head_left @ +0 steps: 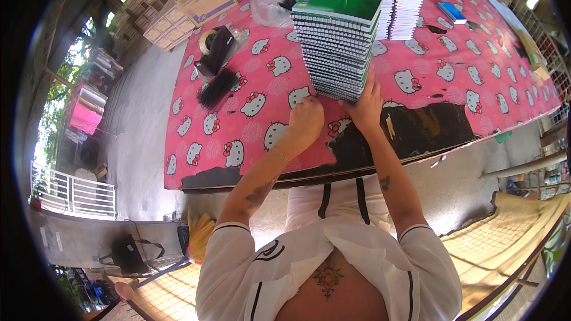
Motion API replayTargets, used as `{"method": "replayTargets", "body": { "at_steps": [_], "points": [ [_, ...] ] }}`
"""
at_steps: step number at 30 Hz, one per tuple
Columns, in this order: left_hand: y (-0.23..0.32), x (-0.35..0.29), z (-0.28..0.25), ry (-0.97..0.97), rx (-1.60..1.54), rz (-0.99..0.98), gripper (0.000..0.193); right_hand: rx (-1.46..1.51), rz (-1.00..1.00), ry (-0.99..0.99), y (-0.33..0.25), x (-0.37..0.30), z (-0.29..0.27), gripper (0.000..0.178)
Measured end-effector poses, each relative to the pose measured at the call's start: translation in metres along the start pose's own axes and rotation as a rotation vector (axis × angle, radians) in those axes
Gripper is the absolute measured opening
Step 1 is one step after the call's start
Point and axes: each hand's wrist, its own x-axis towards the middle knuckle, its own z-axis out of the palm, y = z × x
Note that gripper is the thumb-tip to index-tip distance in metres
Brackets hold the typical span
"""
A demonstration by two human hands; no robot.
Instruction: The person organizes stacks of small notebooks on a table by flipping through pages and aligning them, then places the notebooks into a cardboard box.
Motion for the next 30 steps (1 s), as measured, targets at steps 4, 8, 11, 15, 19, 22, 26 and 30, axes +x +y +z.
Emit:
{"method": "replayTargets", "body": {
  "at_steps": [4, 8, 11, 15, 19, 22, 26, 30],
  "points": [
    [-0.030, 0.022, -0.031, -0.429, -0.355, -0.119, 0.026, 0.001, 0.033, -0.061, 0.000, -0.004, -0.007, 0.129],
    [-0.101, -0.007, -0.022, -0.059, -0.229, -0.122, 0.036, 0.198, -0.004, -0.181, 0.003, -0.012, -0.021, 0.124],
    [-0.125, -0.033, -0.013, 0.149, 0.072, -0.278, 0.043, 0.191, -0.026, -0.242, 0.005, -0.027, -0.043, 0.110],
    [-0.138, -0.050, 0.007, 0.349, 0.026, -0.243, 0.043, 0.106, -0.149, -0.192, 0.017, -0.039, -0.048, 0.090],
    [-0.139, -0.049, 0.016, 0.441, -0.011, -0.220, 0.043, 0.049, -0.102, -0.205, 0.015, -0.040, -0.047, 0.074],
    [-0.140, -0.053, 0.016, 0.476, -0.029, -0.207, 0.044, -0.059, -0.201, -0.179, 0.014, -0.045, -0.044, 0.067],
    [-0.138, -0.057, 0.011, 0.482, -0.070, -0.204, 0.044, -0.142, -0.207, -0.210, 0.012, -0.047, -0.043, 0.062],
    [-0.141, -0.058, 0.009, 0.485, -0.080, -0.202, 0.044, -0.144, -0.183, -0.216, 0.006, -0.048, -0.043, 0.061]
  ]
}}
